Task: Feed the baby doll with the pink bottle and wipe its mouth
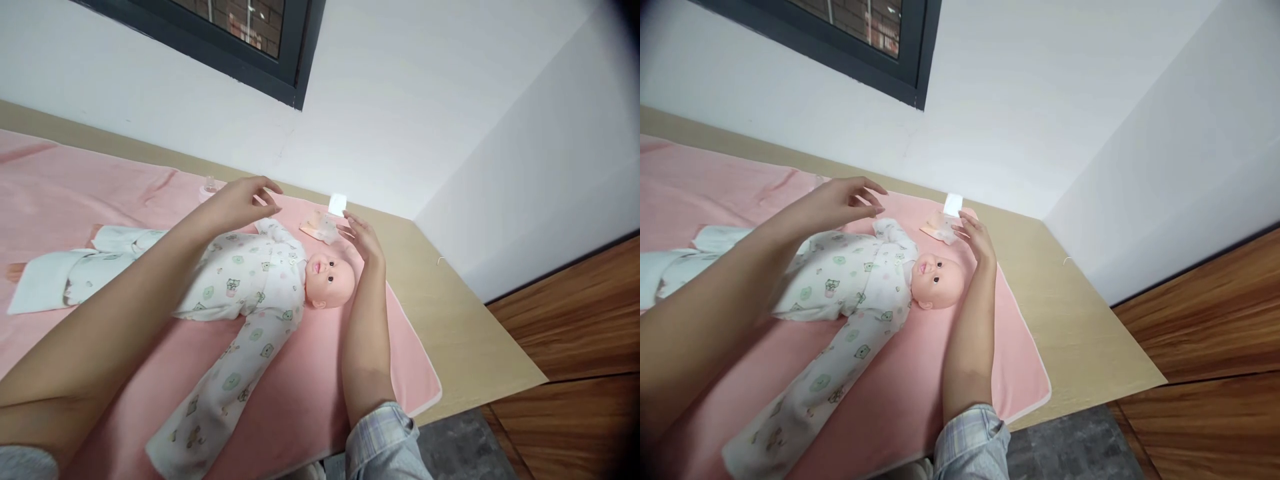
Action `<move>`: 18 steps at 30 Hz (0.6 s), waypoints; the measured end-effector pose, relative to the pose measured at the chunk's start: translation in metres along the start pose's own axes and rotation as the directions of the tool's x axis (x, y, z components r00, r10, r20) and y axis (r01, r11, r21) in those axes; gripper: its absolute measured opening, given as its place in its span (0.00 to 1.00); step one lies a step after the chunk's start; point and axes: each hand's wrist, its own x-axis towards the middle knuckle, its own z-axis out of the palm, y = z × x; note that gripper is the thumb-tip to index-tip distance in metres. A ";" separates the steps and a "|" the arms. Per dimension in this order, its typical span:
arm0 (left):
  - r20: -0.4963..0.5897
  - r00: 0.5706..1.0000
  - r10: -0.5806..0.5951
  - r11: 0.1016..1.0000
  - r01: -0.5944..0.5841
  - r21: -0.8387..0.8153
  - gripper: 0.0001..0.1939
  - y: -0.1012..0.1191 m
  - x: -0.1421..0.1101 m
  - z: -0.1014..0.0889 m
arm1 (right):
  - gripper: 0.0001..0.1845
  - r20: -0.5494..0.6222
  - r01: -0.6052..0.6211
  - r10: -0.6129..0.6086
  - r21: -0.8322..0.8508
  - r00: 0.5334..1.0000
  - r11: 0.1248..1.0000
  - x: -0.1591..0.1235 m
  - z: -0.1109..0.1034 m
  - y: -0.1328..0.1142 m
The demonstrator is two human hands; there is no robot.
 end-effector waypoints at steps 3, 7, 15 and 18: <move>-0.062 0.998 -0.007 1.000 0.006 -0.023 0.21 -0.002 -0.002 -0.011 | 0.14 -0.008 -0.111 0.112 0.081 0.994 0.991 0.007 -0.003 0.025; -0.111 0.994 0.001 1.000 -0.005 -0.031 0.17 -0.004 -0.005 -0.025 | 0.14 0.032 -0.191 0.188 0.174 0.982 0.966 0.011 -0.006 0.046; -0.183 0.979 -0.089 0.995 0.096 0.033 0.16 -0.004 -0.010 -0.044 | 0.13 0.089 -0.209 0.192 0.247 0.977 0.946 0.001 -0.013 0.043; -0.241 0.965 -0.102 0.989 0.124 0.077 0.16 -0.008 -0.011 -0.051 | 0.10 0.031 -0.191 0.190 0.258 0.981 0.947 -0.003 -0.018 0.041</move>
